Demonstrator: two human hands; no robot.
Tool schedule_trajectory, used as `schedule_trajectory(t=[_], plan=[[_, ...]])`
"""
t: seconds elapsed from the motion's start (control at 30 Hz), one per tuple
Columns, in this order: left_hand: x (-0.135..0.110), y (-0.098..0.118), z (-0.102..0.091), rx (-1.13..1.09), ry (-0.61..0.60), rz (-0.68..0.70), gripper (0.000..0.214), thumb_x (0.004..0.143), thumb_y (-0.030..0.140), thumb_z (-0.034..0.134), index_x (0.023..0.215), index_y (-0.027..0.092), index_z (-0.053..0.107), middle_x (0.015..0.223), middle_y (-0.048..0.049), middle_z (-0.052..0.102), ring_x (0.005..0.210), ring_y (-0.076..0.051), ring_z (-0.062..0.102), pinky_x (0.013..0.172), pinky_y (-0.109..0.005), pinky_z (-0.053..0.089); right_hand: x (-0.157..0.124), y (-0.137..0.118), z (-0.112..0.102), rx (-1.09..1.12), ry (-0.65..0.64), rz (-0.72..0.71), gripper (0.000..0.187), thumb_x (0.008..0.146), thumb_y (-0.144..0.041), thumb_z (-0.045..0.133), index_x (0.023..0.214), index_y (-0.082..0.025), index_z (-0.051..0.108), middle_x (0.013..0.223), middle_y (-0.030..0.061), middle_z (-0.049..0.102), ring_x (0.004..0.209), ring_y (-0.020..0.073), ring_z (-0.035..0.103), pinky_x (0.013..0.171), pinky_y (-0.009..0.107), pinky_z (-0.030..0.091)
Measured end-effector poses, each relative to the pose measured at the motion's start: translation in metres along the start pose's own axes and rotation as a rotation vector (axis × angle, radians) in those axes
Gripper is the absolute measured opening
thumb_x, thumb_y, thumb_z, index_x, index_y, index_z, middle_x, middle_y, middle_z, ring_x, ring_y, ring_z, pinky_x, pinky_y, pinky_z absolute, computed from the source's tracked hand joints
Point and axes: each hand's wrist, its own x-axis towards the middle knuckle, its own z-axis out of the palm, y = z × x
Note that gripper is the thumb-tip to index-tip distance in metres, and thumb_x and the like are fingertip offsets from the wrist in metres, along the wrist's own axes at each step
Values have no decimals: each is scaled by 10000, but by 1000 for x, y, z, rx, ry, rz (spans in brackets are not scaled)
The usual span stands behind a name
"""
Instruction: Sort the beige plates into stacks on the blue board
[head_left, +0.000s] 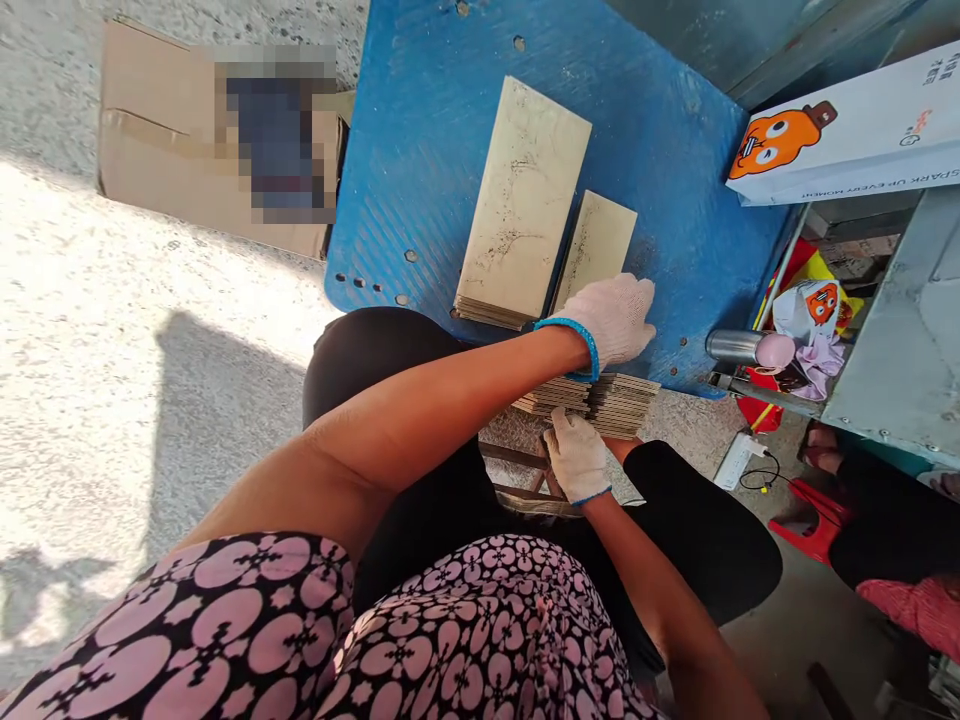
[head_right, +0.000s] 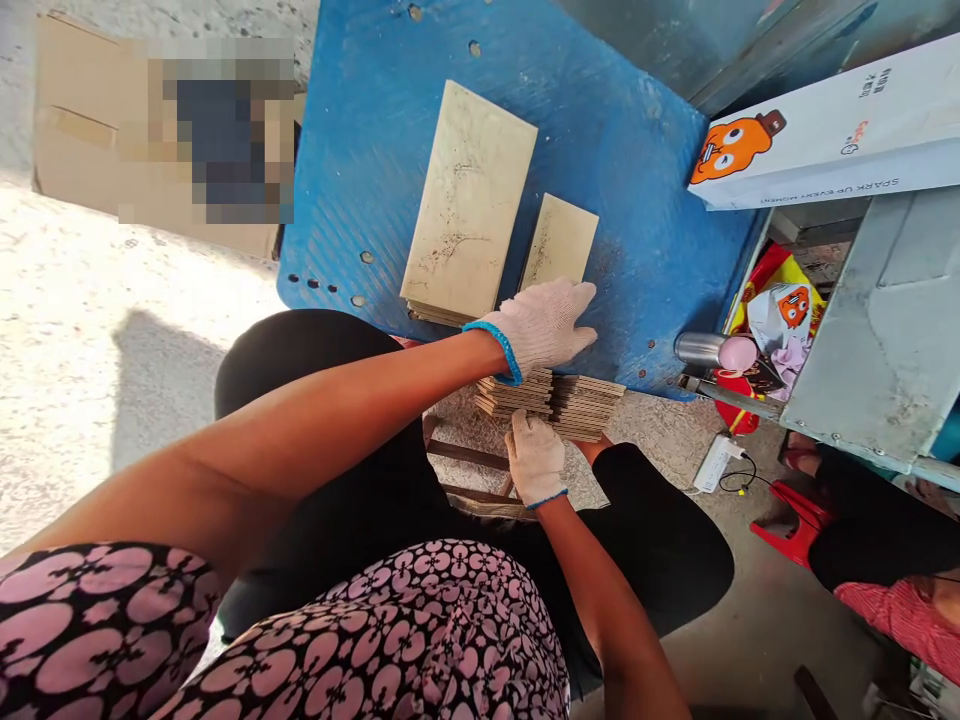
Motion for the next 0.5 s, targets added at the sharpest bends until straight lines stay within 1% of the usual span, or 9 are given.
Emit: schedule_trajectory(t=[0.17, 0.37, 0.5], plan=[[0, 1, 2, 15, -35, -14, 406, 895, 402, 496, 1237, 192, 548, 1177, -117, 598, 1055, -278, 580, 822, -363, 471, -4, 1, 6, -21, 35, -74, 361, 931, -271, 487, 1276, -170, 459, 1051, 102, 588, 953, 236, 533, 800, 340, 382], [0, 0, 5, 0, -32, 39, 405, 889, 388, 506, 1224, 168, 561, 1168, -132, 603, 1052, -287, 587, 819, -368, 471, -6, 5, 11, -38, 66, -123, 379, 939, -260, 456, 1295, -129, 459, 1074, 126, 586, 943, 258, 514, 829, 382, 370], [0, 0, 7, 5, -50, 23, 395, 884, 381, 522, 1213, 166, 563, 1175, -130, 607, 1044, -279, 598, 810, -357, 471, -6, 6, 12, -46, 74, -166, 409, 953, -265, 438, 1327, -99, 448, 1079, 140, 597, 967, 267, 516, 866, 401, 363]])
